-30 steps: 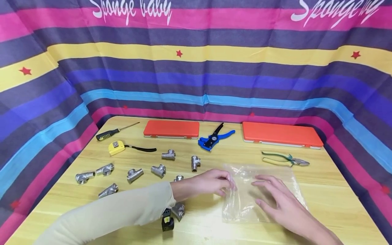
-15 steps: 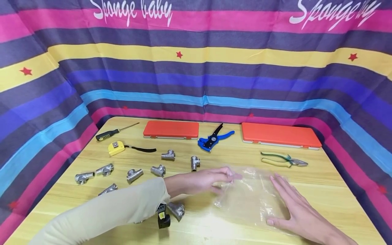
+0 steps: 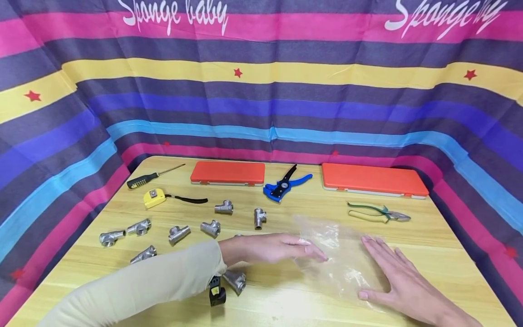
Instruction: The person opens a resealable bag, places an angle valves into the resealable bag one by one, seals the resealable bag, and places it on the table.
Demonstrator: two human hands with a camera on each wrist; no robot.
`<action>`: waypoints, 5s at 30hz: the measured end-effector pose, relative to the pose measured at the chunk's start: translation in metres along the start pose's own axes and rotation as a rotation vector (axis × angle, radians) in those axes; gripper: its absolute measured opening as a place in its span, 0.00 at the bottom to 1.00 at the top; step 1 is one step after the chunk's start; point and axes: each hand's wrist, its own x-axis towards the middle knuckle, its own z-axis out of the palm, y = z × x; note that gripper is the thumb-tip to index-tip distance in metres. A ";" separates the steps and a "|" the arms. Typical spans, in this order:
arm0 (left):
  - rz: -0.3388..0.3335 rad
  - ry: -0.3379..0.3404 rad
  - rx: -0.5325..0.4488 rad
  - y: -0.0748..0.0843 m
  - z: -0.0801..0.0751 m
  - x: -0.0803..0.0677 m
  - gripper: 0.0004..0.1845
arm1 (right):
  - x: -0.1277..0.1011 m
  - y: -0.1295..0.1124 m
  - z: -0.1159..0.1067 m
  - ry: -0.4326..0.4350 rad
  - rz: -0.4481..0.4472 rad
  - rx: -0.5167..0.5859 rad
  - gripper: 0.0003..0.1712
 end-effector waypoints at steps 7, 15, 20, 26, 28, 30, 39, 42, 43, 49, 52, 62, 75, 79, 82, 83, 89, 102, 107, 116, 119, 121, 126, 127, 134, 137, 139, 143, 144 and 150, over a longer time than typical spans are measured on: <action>0.009 -0.055 -0.015 0.008 -0.009 -0.001 0.27 | -0.008 0.009 -0.007 -0.061 0.039 -0.015 0.66; -0.057 -0.074 0.006 -0.001 -0.009 -0.006 0.26 | -0.015 0.020 -0.011 -0.082 0.049 -0.036 0.63; -0.059 -0.039 0.000 -0.006 -0.009 -0.009 0.24 | -0.014 0.029 -0.010 -0.067 0.014 -0.019 0.65; -0.056 -0.009 -0.080 -0.006 -0.006 -0.011 0.33 | -0.011 0.031 -0.010 -0.070 0.062 0.046 0.61; -0.056 -0.011 -0.109 -0.005 -0.005 -0.011 0.39 | -0.005 0.024 -0.015 -0.020 0.109 0.071 0.51; -0.055 -0.019 -0.143 -0.004 -0.003 -0.011 0.44 | 0.006 0.010 -0.022 0.055 0.164 0.097 0.39; -0.077 0.012 -0.100 0.001 0.007 -0.007 0.56 | 0.072 -0.090 -0.033 0.177 0.236 0.278 0.09; -0.075 -0.017 -0.119 0.001 0.009 -0.003 0.55 | 0.087 -0.111 -0.027 0.151 0.287 0.341 0.07; -0.076 -0.027 -0.119 0.001 0.009 -0.002 0.53 | 0.091 -0.115 -0.025 0.147 0.305 0.351 0.08; -0.046 0.048 0.092 -0.001 0.009 -0.003 0.35 | 0.098 -0.122 -0.018 0.133 0.344 0.353 0.13; -0.020 0.182 0.282 -0.001 0.010 -0.002 0.22 | 0.098 -0.125 -0.017 0.093 0.352 0.376 0.14; -0.065 0.347 0.290 -0.005 0.015 0.004 0.21 | 0.098 -0.132 -0.013 -0.004 0.383 0.398 0.14; -0.085 0.381 0.538 -0.016 -0.047 -0.028 0.11 | 0.098 -0.123 -0.013 0.064 0.459 0.349 0.04; -0.120 0.458 0.741 -0.029 -0.079 -0.043 0.15 | 0.097 -0.119 -0.011 0.114 0.464 0.385 0.04; -0.173 0.448 0.837 -0.037 -0.093 -0.051 0.20 | 0.097 -0.116 -0.008 0.163 0.456 0.409 0.04; -0.187 0.431 0.856 -0.039 -0.095 -0.053 0.21 | 0.097 -0.116 -0.007 0.176 0.454 0.416 0.04; -0.224 0.353 0.881 -0.044 -0.101 -0.058 0.18 | 0.096 -0.112 0.000 0.207 0.463 0.465 0.08; -0.186 0.314 0.858 -0.048 -0.102 -0.054 0.11 | 0.095 -0.107 0.006 0.280 0.441 0.451 0.06; -0.146 0.329 0.816 -0.039 -0.091 -0.049 0.12 | 0.098 -0.108 0.007 0.301 0.438 0.426 0.07; 0.032 0.284 0.809 -0.022 -0.049 -0.011 0.09 | 0.105 -0.114 0.010 0.334 0.397 0.429 0.08; 0.042 0.276 0.904 -0.022 -0.038 0.003 0.10 | 0.107 -0.118 0.013 0.338 0.376 0.437 0.08; 0.034 0.288 0.966 -0.022 -0.033 0.009 0.11 | 0.109 -0.119 0.014 0.333 0.370 0.445 0.07; -0.015 0.325 0.989 -0.018 -0.028 0.018 0.10 | 0.112 -0.123 0.013 0.312 0.386 0.475 0.05; -0.022 0.329 0.978 -0.018 -0.027 0.020 0.10 | 0.113 -0.123 0.013 0.308 0.390 0.480 0.05; -0.045 0.240 0.744 -0.012 -0.021 0.028 0.17 | 0.112 -0.122 0.013 0.306 0.397 0.493 0.05; -0.051 0.164 0.596 -0.012 -0.023 0.024 0.22 | 0.111 -0.120 0.013 0.311 0.397 0.495 0.05; -0.052 0.133 0.533 -0.011 -0.027 0.017 0.23 | 0.111 -0.119 0.013 0.312 0.395 0.495 0.05; -0.048 0.161 0.485 -0.011 -0.044 -0.003 0.20 | 0.110 -0.118 0.013 0.314 0.392 0.497 0.05; -0.054 0.183 0.478 -0.011 -0.050 -0.009 0.19 | 0.110 -0.117 0.013 0.313 0.394 0.499 0.05; -0.112 0.364 0.502 -0.020 -0.093 -0.057 0.17 | 0.107 -0.117 0.011 0.306 0.420 0.518 0.06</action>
